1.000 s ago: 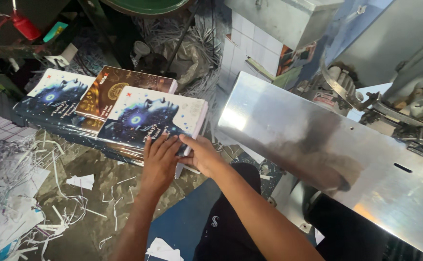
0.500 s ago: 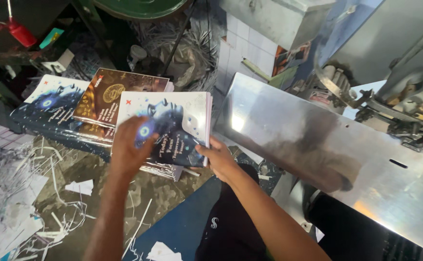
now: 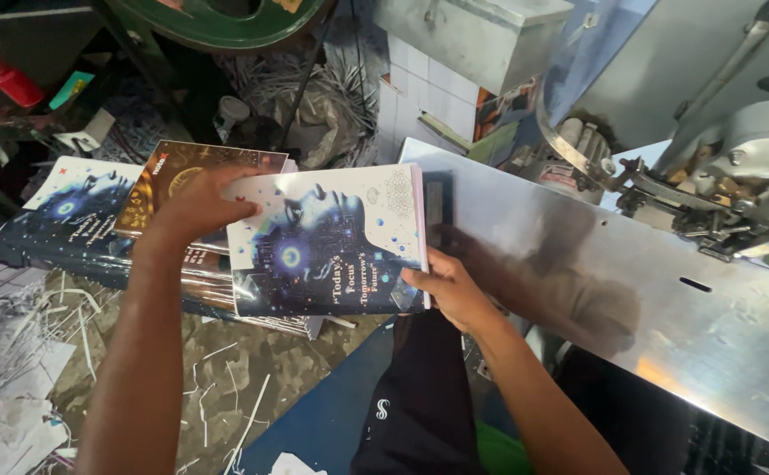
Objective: The person picks up printed book covers from a stack, places them on a metal binding machine, and secures the spine. They then remove the bound book and place it on a separate pile. The process is repeated for multiple books.
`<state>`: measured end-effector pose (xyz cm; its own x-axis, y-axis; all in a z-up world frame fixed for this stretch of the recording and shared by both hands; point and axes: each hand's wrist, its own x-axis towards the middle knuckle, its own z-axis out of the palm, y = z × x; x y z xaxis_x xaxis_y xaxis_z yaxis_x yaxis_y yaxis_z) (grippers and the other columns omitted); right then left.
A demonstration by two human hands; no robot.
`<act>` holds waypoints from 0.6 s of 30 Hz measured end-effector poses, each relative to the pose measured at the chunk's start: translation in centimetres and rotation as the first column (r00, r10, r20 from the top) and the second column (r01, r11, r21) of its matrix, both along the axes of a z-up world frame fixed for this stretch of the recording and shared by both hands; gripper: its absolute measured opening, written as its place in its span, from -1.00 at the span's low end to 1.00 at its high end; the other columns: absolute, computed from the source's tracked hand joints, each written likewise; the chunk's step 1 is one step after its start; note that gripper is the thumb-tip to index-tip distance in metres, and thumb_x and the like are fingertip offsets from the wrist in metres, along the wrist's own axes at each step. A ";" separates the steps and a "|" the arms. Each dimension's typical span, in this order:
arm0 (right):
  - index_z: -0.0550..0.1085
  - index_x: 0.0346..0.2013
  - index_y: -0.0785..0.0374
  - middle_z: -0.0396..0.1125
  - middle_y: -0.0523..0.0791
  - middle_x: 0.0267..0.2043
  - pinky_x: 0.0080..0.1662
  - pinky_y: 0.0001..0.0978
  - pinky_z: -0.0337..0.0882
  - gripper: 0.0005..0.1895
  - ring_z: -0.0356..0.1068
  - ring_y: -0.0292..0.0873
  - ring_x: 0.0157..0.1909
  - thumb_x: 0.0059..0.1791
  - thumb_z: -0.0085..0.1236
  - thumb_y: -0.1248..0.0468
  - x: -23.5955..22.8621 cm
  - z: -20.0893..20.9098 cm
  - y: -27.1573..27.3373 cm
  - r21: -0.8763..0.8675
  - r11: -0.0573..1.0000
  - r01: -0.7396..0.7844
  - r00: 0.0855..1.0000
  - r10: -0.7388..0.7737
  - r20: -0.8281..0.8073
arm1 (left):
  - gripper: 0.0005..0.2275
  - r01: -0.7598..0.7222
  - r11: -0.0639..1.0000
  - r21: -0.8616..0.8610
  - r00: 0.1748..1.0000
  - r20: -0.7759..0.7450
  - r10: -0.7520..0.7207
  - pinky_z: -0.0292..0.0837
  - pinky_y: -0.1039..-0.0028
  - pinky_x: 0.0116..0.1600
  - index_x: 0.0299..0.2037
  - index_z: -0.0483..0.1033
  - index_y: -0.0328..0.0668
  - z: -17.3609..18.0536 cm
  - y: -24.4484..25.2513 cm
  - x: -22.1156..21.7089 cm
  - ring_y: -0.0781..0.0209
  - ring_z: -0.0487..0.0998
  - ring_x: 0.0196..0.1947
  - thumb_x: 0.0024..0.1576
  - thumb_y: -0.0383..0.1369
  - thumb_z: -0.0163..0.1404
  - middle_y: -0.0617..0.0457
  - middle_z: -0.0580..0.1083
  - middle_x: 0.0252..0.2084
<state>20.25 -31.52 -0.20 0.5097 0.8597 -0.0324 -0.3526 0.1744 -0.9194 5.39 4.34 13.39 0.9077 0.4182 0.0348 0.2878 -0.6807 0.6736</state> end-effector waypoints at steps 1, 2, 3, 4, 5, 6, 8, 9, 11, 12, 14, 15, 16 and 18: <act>0.37 0.29 0.32 0.47 -0.08 -0.03 -0.23 -0.19 0.62 -0.50 0.51 -0.22 -0.18 0.04 0.13 0.34 0.0 0.2 -0.3 -0.002 1.000 0.007 1.000 -0.007 0.000 | -0.51 0.046 0.998 0.034 0.996 0.069 -0.048 0.50 0.36 0.06 0.14 0.59 -0.07 -0.1 -0.3 0.3 0.13 0.63 -0.07 -0.08 -0.37 0.24 -0.09 0.63 -0.02; 0.37 0.29 0.32 0.47 -0.08 -0.03 -0.23 -0.19 0.62 -0.50 0.51 -0.22 -0.18 0.04 0.13 0.33 0.0 0.4 -0.6 -0.006 1.000 0.011 1.000 -0.011 -0.001 | -0.53 0.087 0.994 0.071 0.986 0.136 -0.096 0.49 0.35 0.07 0.12 0.58 -0.11 -0.3 -0.8 0.5 0.11 0.61 -0.04 -0.08 -0.40 0.25 -0.07 0.60 0.02; 0.37 0.30 0.32 0.46 -0.08 -0.04 -0.23 -0.18 0.62 -0.50 0.51 -0.23 -0.18 0.04 0.12 0.33 0.0 0.5 -0.9 -0.009 1.000 0.015 1.000 -0.015 -0.001 | -0.54 0.125 0.986 0.110 0.969 0.200 -0.145 0.48 0.35 0.08 0.10 0.58 -0.15 -0.4 -1.2 0.7 0.10 0.60 -0.01 -0.07 -0.43 0.25 -0.06 0.57 0.06; 0.36 0.30 0.31 0.47 -0.08 -0.04 -0.23 -0.18 0.62 -0.49 0.51 -0.22 -0.18 0.04 0.12 0.33 0.0 0.7 -1.1 -0.011 1.000 0.021 1.000 -0.021 -0.007 | -0.55 0.123 0.969 0.215 0.947 0.266 -0.179 0.46 0.31 0.11 0.08 0.59 -0.20 -0.5 -1.5 0.6 0.02 0.57 0.03 -0.09 -0.45 0.27 -0.09 0.56 0.08; 0.36 0.30 0.30 0.47 -0.08 -0.04 -0.24 -0.18 0.62 -0.49 0.52 -0.21 -0.18 0.04 0.12 0.32 -0.1 0.8 -1.3 -0.014 1.000 0.027 1.000 -0.027 -0.012 | -0.55 0.113 0.942 0.317 0.919 0.327 -0.221 0.43 0.28 0.14 0.06 0.59 -0.24 -0.6 -1.9 0.5 -0.06 0.55 0.08 -0.10 -0.46 0.28 -0.12 0.55 0.11; 0.35 0.31 0.29 0.47 -0.08 -0.04 -0.24 -0.18 0.62 -0.48 0.52 -0.21 -0.19 0.04 0.12 0.32 -0.1 0.8 -1.6 -0.018 0.999 0.036 0.999 -0.037 -0.019 | -0.55 0.099 0.905 0.414 0.885 0.379 -0.271 0.40 0.24 0.17 0.04 0.60 -0.29 -0.7 -2.4 0.4 -0.14 0.52 0.12 -0.12 -0.48 0.30 -0.16 0.53 0.14; 0.34 0.32 0.26 0.47 -0.07 -0.05 -0.25 -0.17 0.62 -0.47 0.52 -0.20 -0.19 0.03 0.12 0.33 -0.2 0.9 -1.9 -0.026 0.998 0.059 0.998 -0.060 -0.022 | -0.60 0.073 0.927 0.368 0.901 0.374 -0.219 0.44 0.27 0.17 0.02 0.59 -0.30 -0.5 -3.2 0.3 -0.13 0.55 0.11 -0.07 -0.47 0.28 -0.12 0.54 0.12; 0.33 0.32 0.25 0.46 -0.07 -0.05 -0.25 -0.17 0.62 -0.46 0.52 -0.20 -0.20 0.03 0.12 0.33 -0.2 0.9 -2.1 -0.029 0.997 0.070 0.997 -0.071 -0.023 | -0.62 0.059 0.937 0.345 0.909 0.370 -0.193 0.45 0.28 0.17 0.02 0.59 -0.30 -0.4 -3.5 0.2 -0.13 0.57 0.10 -0.04 -0.47 0.27 -0.10 0.55 0.11; 0.33 0.33 0.26 0.46 -0.07 -0.04 -0.26 -0.17 0.62 -0.46 0.52 -0.20 -0.19 0.03 0.12 0.33 -0.1 0.9 -2.4 -0.018 0.996 0.084 0.996 -0.084 -0.018 | -0.62 0.042 0.940 0.337 0.916 0.363 -0.171 0.47 0.31 0.15 0.05 0.58 -0.27 0.0 -4.1 0.0 -0.04 0.59 0.08 -0.01 -0.45 0.27 -0.06 0.55 0.11; 0.33 0.33 0.27 0.46 -0.07 -0.04 -0.26 -0.17 0.62 -0.46 0.52 -0.20 -0.19 0.03 0.12 0.33 0.0 0.9 -2.5 -0.012 0.996 0.089 0.996 -0.089 -0.015 | -0.62 0.032 0.942 0.333 0.919 0.360 -0.159 0.48 0.33 0.14 0.06 0.58 -0.25 0.2 -4.2 -0.1 0.00 0.60 0.07 0.01 -0.43 0.28 -0.04 0.56 0.11; 0.34 0.33 0.27 0.46 -0.07 -0.04 -0.26 -0.17 0.61 -0.45 0.52 -0.20 -0.19 0.03 0.12 0.33 0.1 1.0 -2.7 -0.002 0.996 0.087 0.996 -0.088 -0.026 | -0.54 0.014 0.991 0.134 0.939 0.338 -0.058 0.46 0.38 0.03 0.11 0.55 -0.21 0.6 -4.1 0.1 0.14 0.58 -0.03 -0.05 -0.40 0.29 0.01 0.56 0.05; 0.34 0.33 0.27 0.46 -0.07 -0.04 -0.26 -0.17 0.61 -0.45 0.52 -0.20 -0.19 0.03 0.13 0.32 0.2 1.0 -2.9 0.002 0.996 0.086 0.996 -0.086 -0.032 | -0.50 0.000 1.000 0.031 0.948 0.319 -0.010 0.45 0.41 -0.03 0.14 0.53 -0.20 0.7 -3.9 0.2 0.22 0.57 -0.08 -0.07 -0.39 0.29 0.03 0.57 0.02; 0.34 0.33 0.28 0.46 -0.07 -0.04 -0.26 -0.17 0.61 -0.46 0.52 -0.19 -0.19 0.03 0.13 0.32 0.2 1.1 -3.0 0.013 0.996 0.086 0.996 -0.085 -0.040 | -0.47 0.001 0.999 -0.032 0.949 0.316 0.009 0.46 0.43 -0.04 0.16 0.49 -0.19 0.5 -3.8 0.3 0.26 0.56 -0.10 -0.07 -0.38 0.30 0.02 0.56 -0.01; 0.35 0.31 0.30 0.46 -0.06 -0.04 -0.27 -0.17 0.60 -0.47 0.52 -0.18 -0.19 0.03 0.14 0.32 0.4 1.2 -3.3 0.036 0.996 0.084 0.995 -0.082 -0.057 | -0.41 0.003 0.988 -0.157 0.951 0.306 0.046 0.49 0.47 -0.07 0.22 0.41 -0.19 0.1 -3.2 0.5 0.34 0.55 -0.15 -0.05 -0.36 0.32 -0.01 0.55 -0.08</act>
<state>20.61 -34.78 0.95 0.5776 0.8157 -0.0307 -0.3857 0.2396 -0.8909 5.92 1.16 13.52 0.8536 0.4599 0.2446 0.0634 -0.5577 0.8276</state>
